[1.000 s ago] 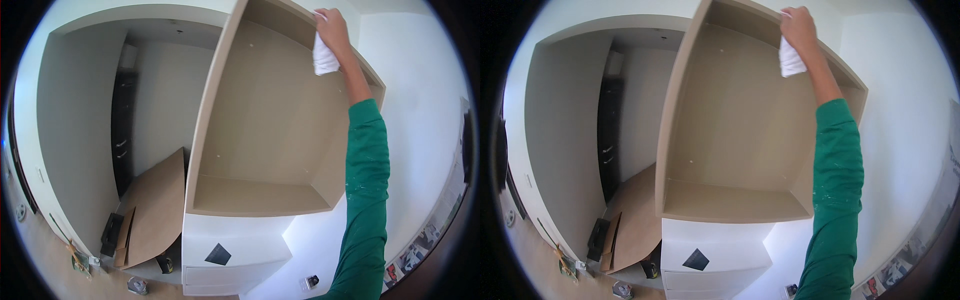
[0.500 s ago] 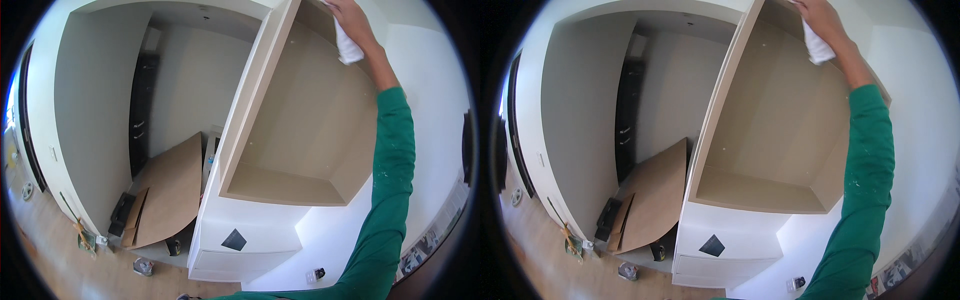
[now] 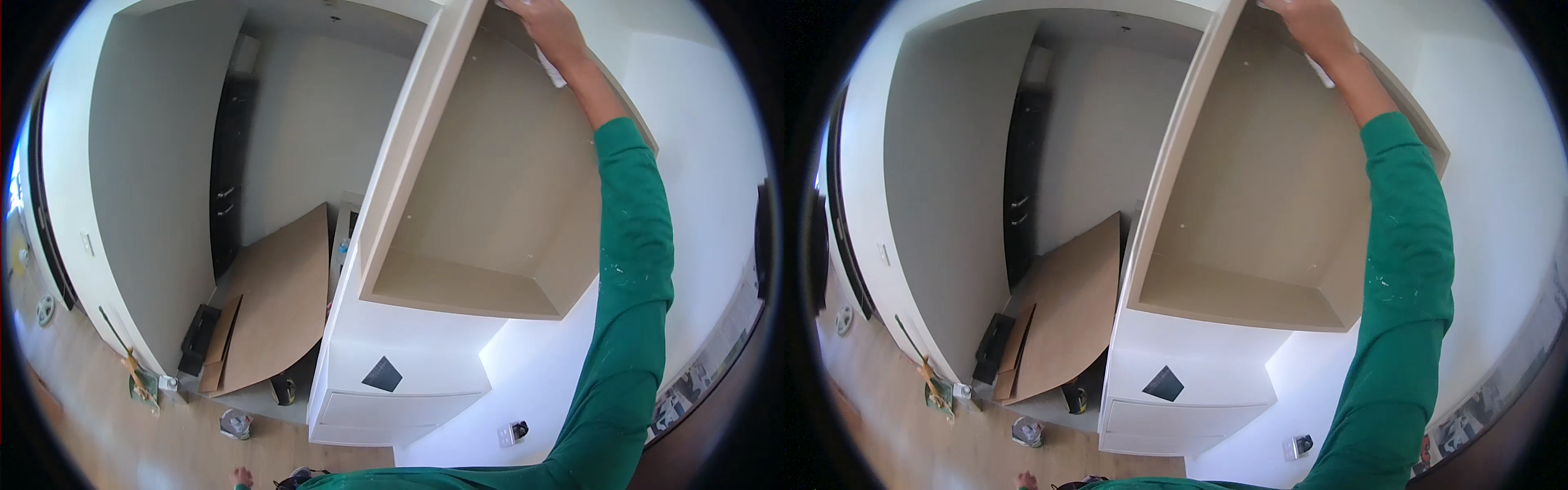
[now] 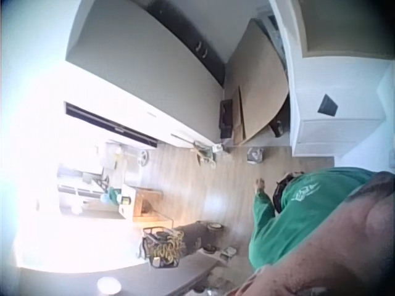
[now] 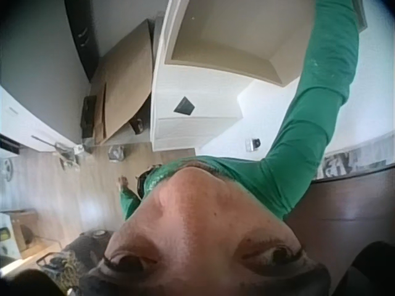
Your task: The person wipes the interior and edges of a wall-mounted cabinet using a white cloth, then tears pieces of tape from a roll and applies them to the cabinet corner.
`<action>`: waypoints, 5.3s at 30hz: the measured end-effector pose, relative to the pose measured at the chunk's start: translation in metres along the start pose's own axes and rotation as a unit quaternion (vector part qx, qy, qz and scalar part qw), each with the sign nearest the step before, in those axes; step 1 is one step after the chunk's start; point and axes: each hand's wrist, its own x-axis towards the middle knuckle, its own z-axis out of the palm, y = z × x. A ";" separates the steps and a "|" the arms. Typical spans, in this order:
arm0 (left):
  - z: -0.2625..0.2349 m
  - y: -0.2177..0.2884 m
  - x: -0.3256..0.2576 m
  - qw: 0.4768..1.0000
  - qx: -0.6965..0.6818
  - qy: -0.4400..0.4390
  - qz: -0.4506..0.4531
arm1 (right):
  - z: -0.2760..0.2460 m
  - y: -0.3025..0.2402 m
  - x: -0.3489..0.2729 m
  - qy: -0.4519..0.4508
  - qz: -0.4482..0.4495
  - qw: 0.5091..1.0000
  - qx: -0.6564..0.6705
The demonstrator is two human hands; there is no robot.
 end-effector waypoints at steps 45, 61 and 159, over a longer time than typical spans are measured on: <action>-0.361 -0.186 -0.209 0.960 0.065 0.193 -0.193 | -0.694 -0.758 -0.702 -0.735 0.372 -0.012 0.567; -0.557 -0.422 -0.211 0.891 -0.102 0.375 -0.234 | -0.548 -1.017 -0.479 -0.776 0.263 0.088 0.567; -0.817 0.150 0.074 0.899 0.204 0.364 0.133 | -0.503 -1.528 0.179 -0.622 0.173 -0.067 0.761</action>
